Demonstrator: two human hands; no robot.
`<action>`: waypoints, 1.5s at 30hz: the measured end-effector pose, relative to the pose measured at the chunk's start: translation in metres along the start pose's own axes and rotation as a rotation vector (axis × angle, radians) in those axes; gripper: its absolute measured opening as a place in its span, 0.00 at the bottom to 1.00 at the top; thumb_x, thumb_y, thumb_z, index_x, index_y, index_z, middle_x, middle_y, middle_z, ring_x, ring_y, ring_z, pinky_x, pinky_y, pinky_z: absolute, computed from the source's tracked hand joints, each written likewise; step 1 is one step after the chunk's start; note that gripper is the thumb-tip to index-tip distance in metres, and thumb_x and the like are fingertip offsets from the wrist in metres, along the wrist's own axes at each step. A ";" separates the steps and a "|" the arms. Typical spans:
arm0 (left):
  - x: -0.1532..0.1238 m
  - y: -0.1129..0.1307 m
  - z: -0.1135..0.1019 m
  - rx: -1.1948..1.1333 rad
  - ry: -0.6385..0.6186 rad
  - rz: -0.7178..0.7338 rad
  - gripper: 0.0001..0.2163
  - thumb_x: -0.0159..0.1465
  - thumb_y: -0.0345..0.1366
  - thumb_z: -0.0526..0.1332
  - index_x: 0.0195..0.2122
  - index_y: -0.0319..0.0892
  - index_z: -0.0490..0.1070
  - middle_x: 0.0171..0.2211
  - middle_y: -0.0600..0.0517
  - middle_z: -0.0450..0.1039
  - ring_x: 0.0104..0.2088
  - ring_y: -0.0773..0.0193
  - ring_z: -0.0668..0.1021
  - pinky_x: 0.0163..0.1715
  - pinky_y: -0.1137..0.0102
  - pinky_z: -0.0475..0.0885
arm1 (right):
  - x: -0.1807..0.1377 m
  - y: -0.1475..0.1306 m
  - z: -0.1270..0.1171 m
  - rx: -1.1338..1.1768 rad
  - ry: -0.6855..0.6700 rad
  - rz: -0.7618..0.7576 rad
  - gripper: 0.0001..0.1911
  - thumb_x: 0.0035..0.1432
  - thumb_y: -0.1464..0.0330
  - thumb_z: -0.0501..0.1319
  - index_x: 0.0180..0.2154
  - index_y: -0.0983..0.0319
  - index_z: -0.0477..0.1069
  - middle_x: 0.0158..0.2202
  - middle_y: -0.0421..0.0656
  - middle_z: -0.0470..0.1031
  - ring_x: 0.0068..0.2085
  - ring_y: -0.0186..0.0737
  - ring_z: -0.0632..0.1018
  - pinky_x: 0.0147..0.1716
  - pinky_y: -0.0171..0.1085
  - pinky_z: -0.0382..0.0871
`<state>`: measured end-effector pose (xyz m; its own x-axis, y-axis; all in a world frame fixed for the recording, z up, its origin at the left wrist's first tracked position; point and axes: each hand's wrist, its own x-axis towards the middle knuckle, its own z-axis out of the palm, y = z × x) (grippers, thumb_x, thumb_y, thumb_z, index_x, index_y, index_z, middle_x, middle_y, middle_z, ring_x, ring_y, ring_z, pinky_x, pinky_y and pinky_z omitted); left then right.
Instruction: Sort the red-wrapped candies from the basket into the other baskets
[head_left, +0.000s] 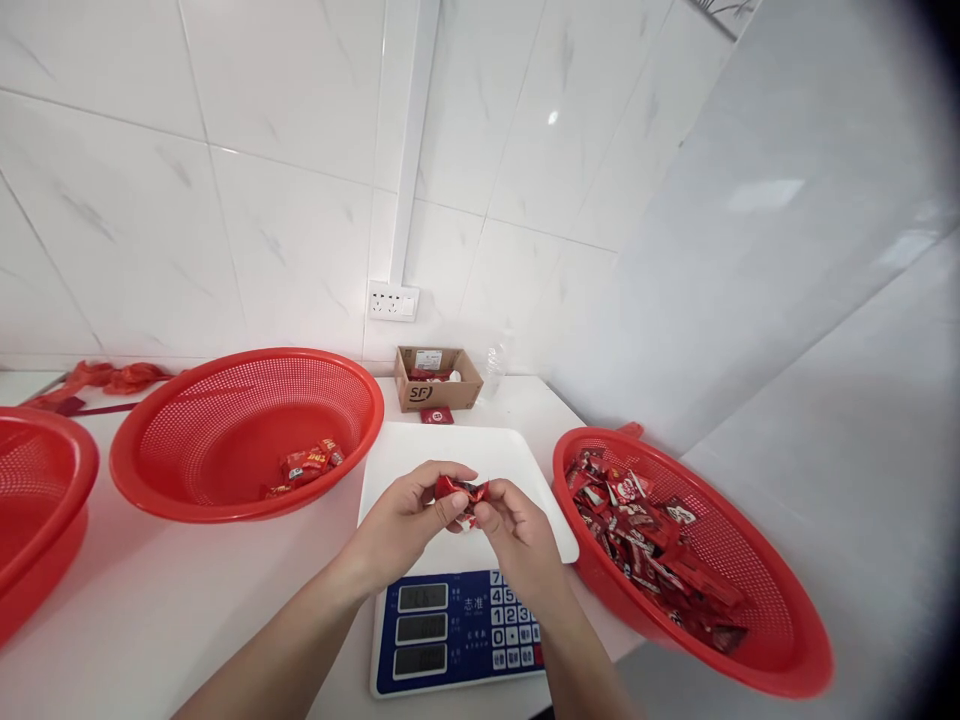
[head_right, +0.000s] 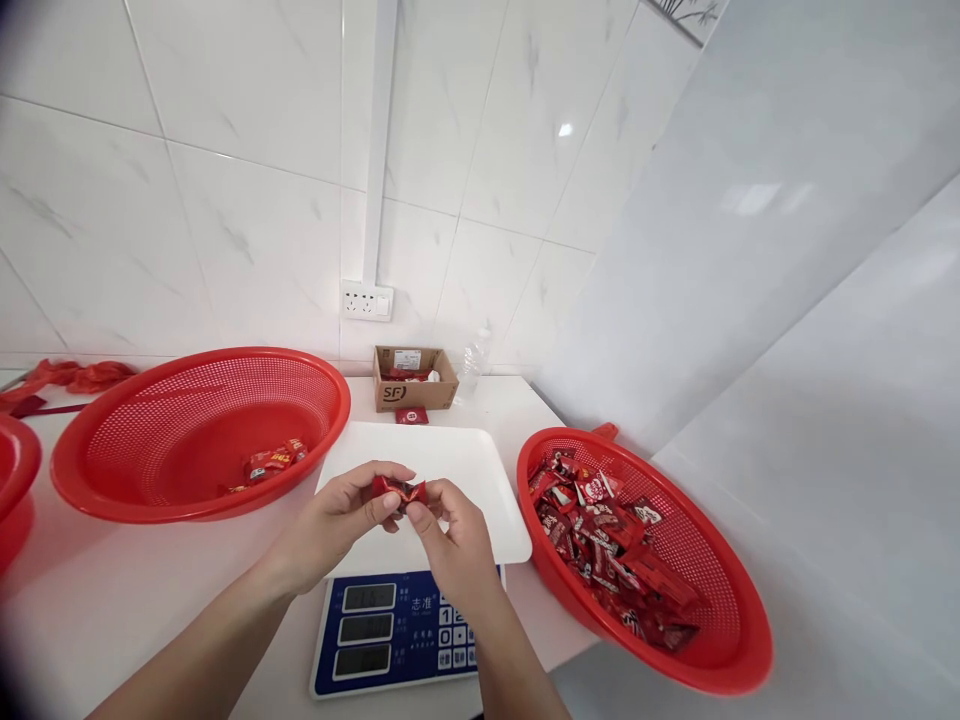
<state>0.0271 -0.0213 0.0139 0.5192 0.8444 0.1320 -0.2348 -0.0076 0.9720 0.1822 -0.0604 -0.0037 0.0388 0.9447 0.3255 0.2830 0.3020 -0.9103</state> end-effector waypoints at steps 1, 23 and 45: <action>0.000 0.001 0.000 -0.007 0.010 -0.009 0.14 0.57 0.44 0.64 0.41 0.43 0.71 0.29 0.53 0.71 0.28 0.66 0.72 0.34 0.67 0.70 | -0.001 -0.002 0.001 -0.002 0.029 0.014 0.14 0.58 0.56 0.57 0.28 0.60 0.67 0.25 0.39 0.71 0.28 0.36 0.72 0.29 0.35 0.66; -0.003 0.006 0.000 0.115 -0.088 0.022 0.13 0.60 0.45 0.59 0.28 0.39 0.72 0.27 0.52 0.70 0.29 0.66 0.71 0.30 0.71 0.66 | -0.005 -0.014 0.003 -0.087 -0.127 0.036 0.18 0.59 0.54 0.54 0.29 0.61 0.69 0.24 0.38 0.67 0.28 0.35 0.67 0.29 0.34 0.61; 0.003 -0.008 -0.007 0.639 0.201 0.169 0.09 0.64 0.37 0.53 0.44 0.43 0.66 0.40 0.50 0.72 0.39 0.63 0.74 0.38 0.67 0.70 | -0.004 0.018 -0.023 -0.575 0.105 0.197 0.19 0.63 0.58 0.48 0.43 0.61 0.70 0.39 0.45 0.78 0.40 0.45 0.77 0.40 0.40 0.69</action>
<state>0.0246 -0.0150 0.0047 0.3412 0.8861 0.3136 0.2632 -0.4103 0.8732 0.2093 -0.0619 -0.0153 0.2287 0.9494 0.2153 0.7316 -0.0216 -0.6814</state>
